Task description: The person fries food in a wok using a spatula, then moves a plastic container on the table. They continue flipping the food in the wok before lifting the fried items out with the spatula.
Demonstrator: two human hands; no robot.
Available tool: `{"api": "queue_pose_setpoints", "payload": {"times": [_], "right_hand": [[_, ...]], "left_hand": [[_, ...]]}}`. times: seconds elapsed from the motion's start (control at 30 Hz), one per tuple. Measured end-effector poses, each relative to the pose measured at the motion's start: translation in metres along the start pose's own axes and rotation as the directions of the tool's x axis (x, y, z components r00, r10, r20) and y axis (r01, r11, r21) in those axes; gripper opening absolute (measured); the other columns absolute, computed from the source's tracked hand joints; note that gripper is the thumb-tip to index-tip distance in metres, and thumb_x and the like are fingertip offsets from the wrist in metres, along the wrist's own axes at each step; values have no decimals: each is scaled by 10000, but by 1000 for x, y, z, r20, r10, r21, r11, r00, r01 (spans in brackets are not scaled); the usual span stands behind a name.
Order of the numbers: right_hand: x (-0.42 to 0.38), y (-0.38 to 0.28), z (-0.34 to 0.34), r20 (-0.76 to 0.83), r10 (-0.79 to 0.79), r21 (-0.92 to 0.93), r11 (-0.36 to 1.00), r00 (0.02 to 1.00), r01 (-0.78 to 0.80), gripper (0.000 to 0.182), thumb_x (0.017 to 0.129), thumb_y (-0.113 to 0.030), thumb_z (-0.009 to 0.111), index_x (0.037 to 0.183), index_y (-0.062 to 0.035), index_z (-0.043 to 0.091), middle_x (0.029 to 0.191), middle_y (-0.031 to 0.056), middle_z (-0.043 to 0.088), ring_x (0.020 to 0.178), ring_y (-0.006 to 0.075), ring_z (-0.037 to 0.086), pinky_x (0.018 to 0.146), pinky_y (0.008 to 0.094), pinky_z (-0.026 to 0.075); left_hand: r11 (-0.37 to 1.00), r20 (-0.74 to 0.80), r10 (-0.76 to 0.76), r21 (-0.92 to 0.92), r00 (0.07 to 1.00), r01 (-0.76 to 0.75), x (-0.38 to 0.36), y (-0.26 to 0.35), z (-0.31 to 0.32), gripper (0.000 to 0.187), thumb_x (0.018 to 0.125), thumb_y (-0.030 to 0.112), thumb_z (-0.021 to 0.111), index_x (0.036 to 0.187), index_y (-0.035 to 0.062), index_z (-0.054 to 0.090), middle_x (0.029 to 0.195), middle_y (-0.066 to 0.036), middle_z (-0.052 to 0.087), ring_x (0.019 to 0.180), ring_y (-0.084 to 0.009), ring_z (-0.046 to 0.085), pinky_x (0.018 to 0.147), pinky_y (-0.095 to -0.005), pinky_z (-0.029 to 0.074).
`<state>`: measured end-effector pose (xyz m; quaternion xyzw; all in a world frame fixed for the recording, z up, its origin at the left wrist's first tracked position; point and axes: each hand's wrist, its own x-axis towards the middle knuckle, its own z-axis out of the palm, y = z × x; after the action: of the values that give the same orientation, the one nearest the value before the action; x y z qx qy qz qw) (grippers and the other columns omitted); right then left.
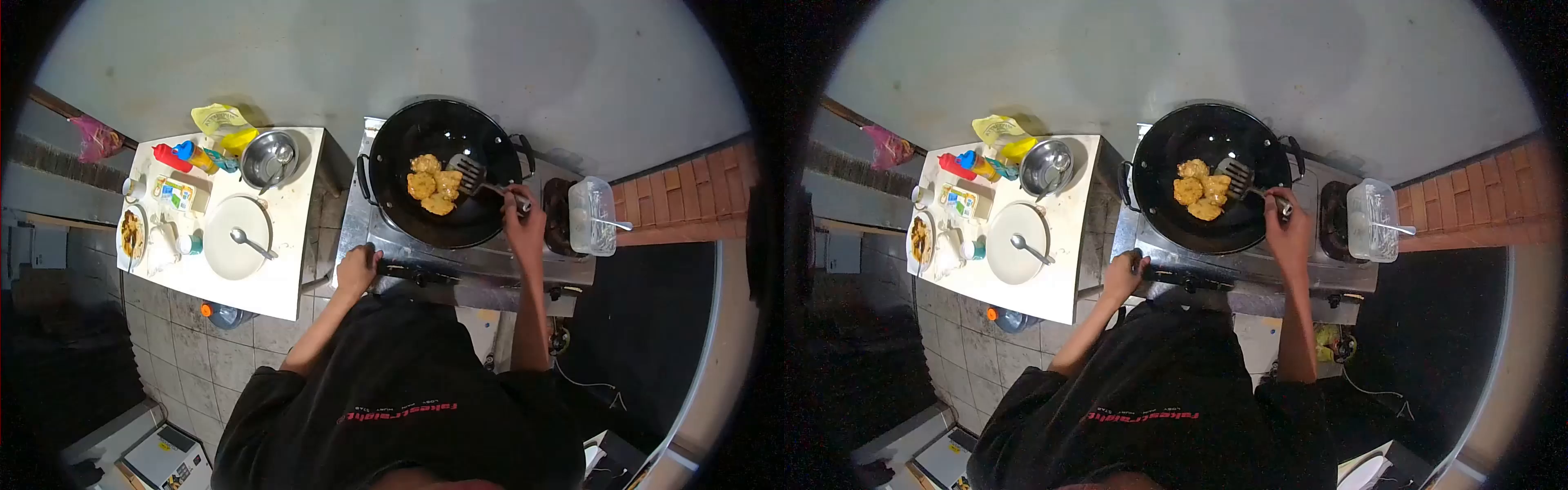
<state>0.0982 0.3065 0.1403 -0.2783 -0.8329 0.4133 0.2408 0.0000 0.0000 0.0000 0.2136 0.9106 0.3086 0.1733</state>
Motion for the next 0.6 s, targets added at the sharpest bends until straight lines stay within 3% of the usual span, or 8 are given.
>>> {"api": "queue_pose_setpoints", "payload": {"times": [0.07, 0.1, 0.17, 0.2, 0.47, 0.5, 0.6], "right_hand": [[-4, 2, 4, 23, 142, 148, 979, 990, -144, 161, 999, -203, 632, 1098, -89, 689, 713, -5, 607, 580, 53, 526, 499, 230, 406], [-7, -2, 4, 13, 143, 151, 978, 990, -143, 161, 999, -203, 632, 1098, -89, 689, 713, -5, 607, 580, 53, 526, 499, 230, 406], [-14, -11, -6, 146, 311, 276, 899, 939, -341, 176, 992, -207, 646, 1107, -78, 678, 688, -18, 573, 565, 48, 516, 476, 226, 394], [-16, -9, -8, 186, 307, 312, 882, 933, -352, 209, 983, -211, 662, 1150, -86, 660, 695, -23, 562, 561, 47, 515, 464, 230, 397], [-44, 0, -34, 301, 371, 207, 874, 879, -440, 328, 978, -176, 659, 1258, -102, 505, 851, 60, 611, 594, 94, 573, 475, 265, 446], [-47, 4, -38, 302, 378, 206, 871, 875, -447, 328, 978, -176, 659, 1258, -102, 505, 851, 60, 611, 594, 94, 573, 475, 265, 446], [-56, 22, -50, 358, 389, 287, 819, 849, -496, 342, 978, -195, 664, 1262, -90, 505, 858, 67, 605, 626, 98, 586, 487, 260, 454]], "left_hand": [[1000, -10, -1, -20, 1000, 1, -1, 1, 1, 299, 940, 343, 653, 871, 52, 643, 863, -204, 684, 850, -446, 663, 708, -548, 513], [1000, -8, 9, -16, 1000, -9, 0, 1, 0, 299, 940, 343, 653, 871, 52, 643, 863, -204, 684, 850, -446, 663, 708, -548, 513], [1000, -4, 8, -1, 1000, -8, -3, 0, 5, 302, 937, 340, 653, 869, 46, 643, 862, -206, 682, 845, -444, 664, 706, -545, 512], [1000, -35, 23, -11, 999, -23, 1, 0, 2, 305, 936, 338, 653, 860, 43, 643, 860, -208, 680, 843, -441, 664, 707, -539, 513], [988, 238, 111, -129, 965, -82, 9, -1, -22, 344, 971, 343, 637, 928, 2, 624, 871, -255, 669, 875, -444, 657, 732, -490, 499], [981, 267, 137, -169, 954, -94, 8, -6, -23, 455, 989, 394, 641, 1074, -52, 669, 877, -198, 711, 775, -262, 664, 706, -380, 498], [966, 354, 106, -258, 929, -12, -2, 17, -39, 458, 1008, 409, 611, 1052, -43, 669, 846, -116, 692, 750, -203, 608, 700, -342, 487]]}}
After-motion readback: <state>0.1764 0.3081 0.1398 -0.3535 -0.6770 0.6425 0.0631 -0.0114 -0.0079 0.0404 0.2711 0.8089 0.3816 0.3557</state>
